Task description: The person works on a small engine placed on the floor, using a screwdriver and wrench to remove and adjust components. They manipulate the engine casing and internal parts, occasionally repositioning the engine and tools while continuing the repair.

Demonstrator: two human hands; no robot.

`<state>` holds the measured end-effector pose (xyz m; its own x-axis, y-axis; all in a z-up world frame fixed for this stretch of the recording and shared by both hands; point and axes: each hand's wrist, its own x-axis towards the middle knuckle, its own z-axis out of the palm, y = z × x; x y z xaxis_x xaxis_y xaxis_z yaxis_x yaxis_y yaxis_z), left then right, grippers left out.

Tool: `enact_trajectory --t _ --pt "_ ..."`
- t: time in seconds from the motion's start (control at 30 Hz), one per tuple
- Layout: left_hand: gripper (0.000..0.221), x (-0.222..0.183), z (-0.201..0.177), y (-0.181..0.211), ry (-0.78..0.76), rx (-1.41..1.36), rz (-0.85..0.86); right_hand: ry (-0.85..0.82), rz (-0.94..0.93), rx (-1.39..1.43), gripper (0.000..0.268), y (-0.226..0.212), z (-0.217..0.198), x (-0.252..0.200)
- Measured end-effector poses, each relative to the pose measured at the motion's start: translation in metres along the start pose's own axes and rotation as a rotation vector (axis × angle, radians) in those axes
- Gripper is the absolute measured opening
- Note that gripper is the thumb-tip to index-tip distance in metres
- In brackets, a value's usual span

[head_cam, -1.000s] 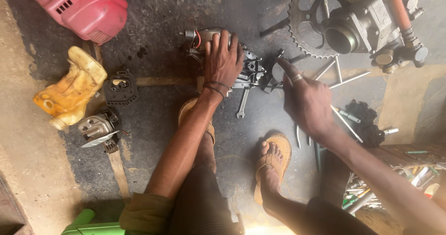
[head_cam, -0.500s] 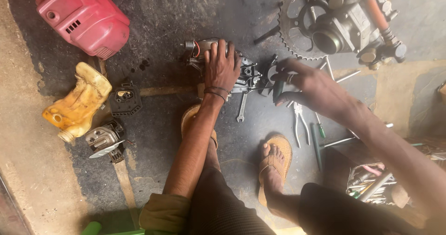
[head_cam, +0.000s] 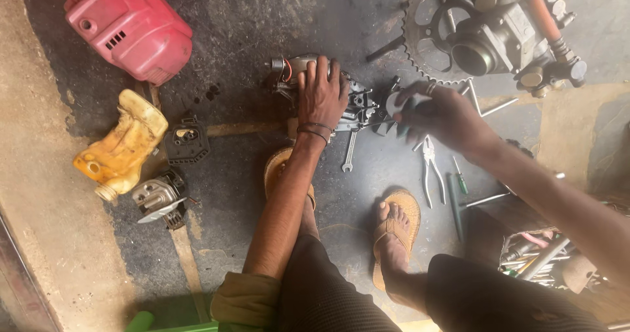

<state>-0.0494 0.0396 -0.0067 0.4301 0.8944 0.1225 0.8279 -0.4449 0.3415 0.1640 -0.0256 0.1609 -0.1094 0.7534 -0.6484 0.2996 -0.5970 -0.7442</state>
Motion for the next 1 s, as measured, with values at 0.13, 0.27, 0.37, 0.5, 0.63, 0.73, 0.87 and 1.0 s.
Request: enact_trajectory --t 0.13,0.27,0.37,0.5,0.63,0.73,0.87,1.0 --pt "0.034 -0.002 -0.005 0.0 0.009 0.01 -0.004 0.067 -0.207 -0.332 0.028 0.003 0.006 -0.012" --pt "0.033 0.001 -0.008 0.001 0.001 -0.005 -0.011 0.077 -0.662 -0.701 0.04 -0.003 0.0 -0.016" --pt "0.034 0.001 -0.01 0.002 0.012 0.014 -0.003 0.002 -0.769 -1.058 0.029 -0.003 -0.006 -0.018" --pt "0.034 0.001 -0.008 0.001 -0.026 0.002 -0.015 0.087 -0.599 -1.287 0.058 0.0 0.005 -0.017" --pt "0.037 0.003 -0.005 -0.001 -0.01 0.001 -0.001 0.128 -0.385 -1.157 0.047 -0.008 0.02 -0.007" --pt "0.039 0.001 -0.003 0.0 -0.011 0.006 0.003 0.247 0.004 -0.796 0.031 -0.015 0.032 0.005" --pt "0.038 0.0 -0.006 -0.001 -0.02 0.012 0.001 0.298 0.0 -0.597 0.032 -0.02 0.031 0.006" --pt "0.04 0.004 -0.007 0.0 -0.039 0.011 -0.009 0.152 -0.083 -0.623 0.02 -0.013 0.019 -0.005"
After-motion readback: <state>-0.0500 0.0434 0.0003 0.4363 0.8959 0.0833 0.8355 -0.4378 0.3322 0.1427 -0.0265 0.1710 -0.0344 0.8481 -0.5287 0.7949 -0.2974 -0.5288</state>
